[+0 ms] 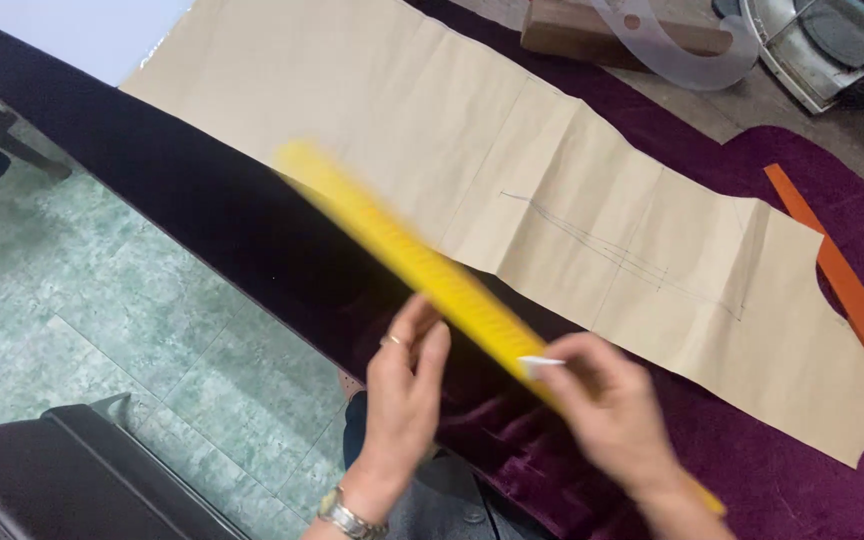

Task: The person measures and marks a large piece of dark purple fabric using a yellow ruler and a white marking tool. They also place a beige paper pattern on the fabric to guide the markings. The person repeatedly repositions the ruler to draw straight lines and curves on the fabric surface.

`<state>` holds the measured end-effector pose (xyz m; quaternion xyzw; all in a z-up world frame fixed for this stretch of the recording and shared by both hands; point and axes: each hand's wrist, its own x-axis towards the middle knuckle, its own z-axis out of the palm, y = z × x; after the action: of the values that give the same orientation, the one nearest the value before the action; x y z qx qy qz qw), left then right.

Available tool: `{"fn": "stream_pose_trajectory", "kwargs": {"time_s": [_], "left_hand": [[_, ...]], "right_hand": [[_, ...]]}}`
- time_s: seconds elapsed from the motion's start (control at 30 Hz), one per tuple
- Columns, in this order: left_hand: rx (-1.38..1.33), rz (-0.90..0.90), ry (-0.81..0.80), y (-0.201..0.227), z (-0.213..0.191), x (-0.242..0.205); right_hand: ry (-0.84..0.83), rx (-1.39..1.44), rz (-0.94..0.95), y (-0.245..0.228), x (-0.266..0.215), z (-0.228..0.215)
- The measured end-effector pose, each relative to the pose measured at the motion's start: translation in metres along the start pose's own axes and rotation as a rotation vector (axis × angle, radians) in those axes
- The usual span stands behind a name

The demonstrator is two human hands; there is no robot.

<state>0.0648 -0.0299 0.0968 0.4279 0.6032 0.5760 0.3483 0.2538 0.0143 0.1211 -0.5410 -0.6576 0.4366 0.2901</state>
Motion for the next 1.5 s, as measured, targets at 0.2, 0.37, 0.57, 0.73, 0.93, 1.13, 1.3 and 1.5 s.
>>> {"fn": "stream_pose_trajectory", "kwargs": {"time_s": [0.2, 0.37, 0.57, 0.73, 0.93, 1.13, 1.3, 1.5], "left_hand": [[-0.533, -0.268, 0.417, 0.066, -0.038, 0.036], [-0.419, -0.125, 0.444, 0.08, -0.115, 0.042], [0.02, -0.492, 0.079, 0.007, -0.129, -0.01], [0.305, -0.74, -0.021, -0.028, -0.109, -0.052], [0.485, -0.754, -0.13, -0.032, -0.103, -0.065], [0.33, -0.756, -0.014, -0.038, -0.112, -0.071], [0.739, -0.742, -0.135, -0.046, -0.122, -0.074], [0.79, -0.752, -0.142, -0.042, -0.123, -0.072]], "right_hand": [[-0.309, 0.494, 0.04, -0.043, 0.019, 0.037], [-0.411, 0.703, 0.422, -0.005, 0.027, 0.032], [-0.549, 0.458, 0.62, 0.017, 0.011, 0.039], [-0.406, 0.582, 0.415, 0.036, 0.017, 0.039], [-0.162, 0.449, 0.409, 0.01, 0.041, 0.025], [-0.074, 0.472, 0.281, 0.007, 0.047, 0.03], [-0.055, 0.432, 0.256, -0.003, 0.05, 0.038], [-0.07, 0.416, 0.177, 0.001, 0.058, 0.053]]}}
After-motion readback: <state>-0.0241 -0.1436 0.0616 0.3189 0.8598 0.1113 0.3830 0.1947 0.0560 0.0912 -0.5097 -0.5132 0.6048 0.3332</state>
